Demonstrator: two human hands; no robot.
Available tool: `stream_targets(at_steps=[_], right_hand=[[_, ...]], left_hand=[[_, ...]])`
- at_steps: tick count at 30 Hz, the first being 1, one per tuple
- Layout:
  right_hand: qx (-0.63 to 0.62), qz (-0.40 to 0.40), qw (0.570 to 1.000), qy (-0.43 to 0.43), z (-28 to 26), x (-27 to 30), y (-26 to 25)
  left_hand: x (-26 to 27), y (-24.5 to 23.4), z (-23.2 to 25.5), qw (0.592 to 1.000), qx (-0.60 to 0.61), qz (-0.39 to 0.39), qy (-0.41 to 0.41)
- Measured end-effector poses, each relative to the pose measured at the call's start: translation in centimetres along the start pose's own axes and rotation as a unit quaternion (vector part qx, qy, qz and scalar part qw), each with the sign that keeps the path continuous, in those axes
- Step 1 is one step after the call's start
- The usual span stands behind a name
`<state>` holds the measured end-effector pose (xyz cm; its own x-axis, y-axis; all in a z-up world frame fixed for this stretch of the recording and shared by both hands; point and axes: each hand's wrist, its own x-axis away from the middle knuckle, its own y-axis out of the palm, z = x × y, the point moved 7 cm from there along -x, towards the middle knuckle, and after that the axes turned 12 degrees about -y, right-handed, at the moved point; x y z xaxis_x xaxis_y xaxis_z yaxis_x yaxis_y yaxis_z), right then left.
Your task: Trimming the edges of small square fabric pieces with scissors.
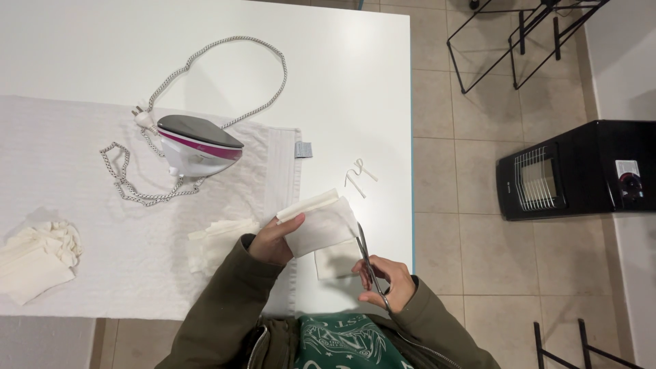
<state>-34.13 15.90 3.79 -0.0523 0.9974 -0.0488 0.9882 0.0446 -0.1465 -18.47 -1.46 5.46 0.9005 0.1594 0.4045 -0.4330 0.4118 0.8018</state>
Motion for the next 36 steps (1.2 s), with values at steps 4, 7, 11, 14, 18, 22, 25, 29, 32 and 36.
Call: stream_targets(at_steps=[4, 7, 11, 14, 18, 22, 25, 29, 32, 36], right_hand=[[0.008, 0.006, 1.000, 0.022, -0.4, -0.3, 0.0], [0.015, 0.008, 0.998, 0.052, 0.1, -0.1, 0.1], [0.027, 0.016, 0.998, 0.054, 0.0, -0.1, 0.2], [0.058, 0.027, 0.997, 0.050, 0.0, 0.0, 0.0], [0.063, 0.055, 0.995, 0.057, 0.5, 0.4, -0.1], [0.087, 0.062, 0.993, 0.050, 1.4, 0.8, -0.2], [0.113, 0.073, 0.990, 0.052, 2.2, 1.2, -0.5], [0.031, 0.065, 0.994, 0.078, 2.7, 1.0, -0.6], [0.013, 0.058, 0.997, 0.048, 2.3, 0.5, -1.1], [0.016, 0.068, 0.996, 0.047, 2.8, -0.5, -1.7]], left_hand=[[0.0, -0.1, -0.2, 1.000, 0.004, 0.011, -0.019], [0.0, -0.6, -0.2, 1.000, 0.009, 0.021, -0.003], [-0.2, -0.8, -0.2, 1.000, 0.017, 0.019, -0.009], [-0.6, -1.4, -0.4, 1.000, 0.017, 0.018, -0.007], [-0.9, -1.3, -0.4, 1.000, 0.024, 0.014, -0.002], [-1.3, -1.2, -0.4, 1.000, 0.028, 0.002, -0.008], [-1.8, -1.1, -0.5, 0.999, 0.036, 0.004, -0.011], [-2.4, -0.9, -0.7, 0.999, 0.041, 0.003, -0.031], [-3.1, -1.1, -1.3, 0.998, 0.037, -0.009, -0.044], [-3.8, -0.8, -1.6, 0.998, 0.014, -0.019, -0.066]])
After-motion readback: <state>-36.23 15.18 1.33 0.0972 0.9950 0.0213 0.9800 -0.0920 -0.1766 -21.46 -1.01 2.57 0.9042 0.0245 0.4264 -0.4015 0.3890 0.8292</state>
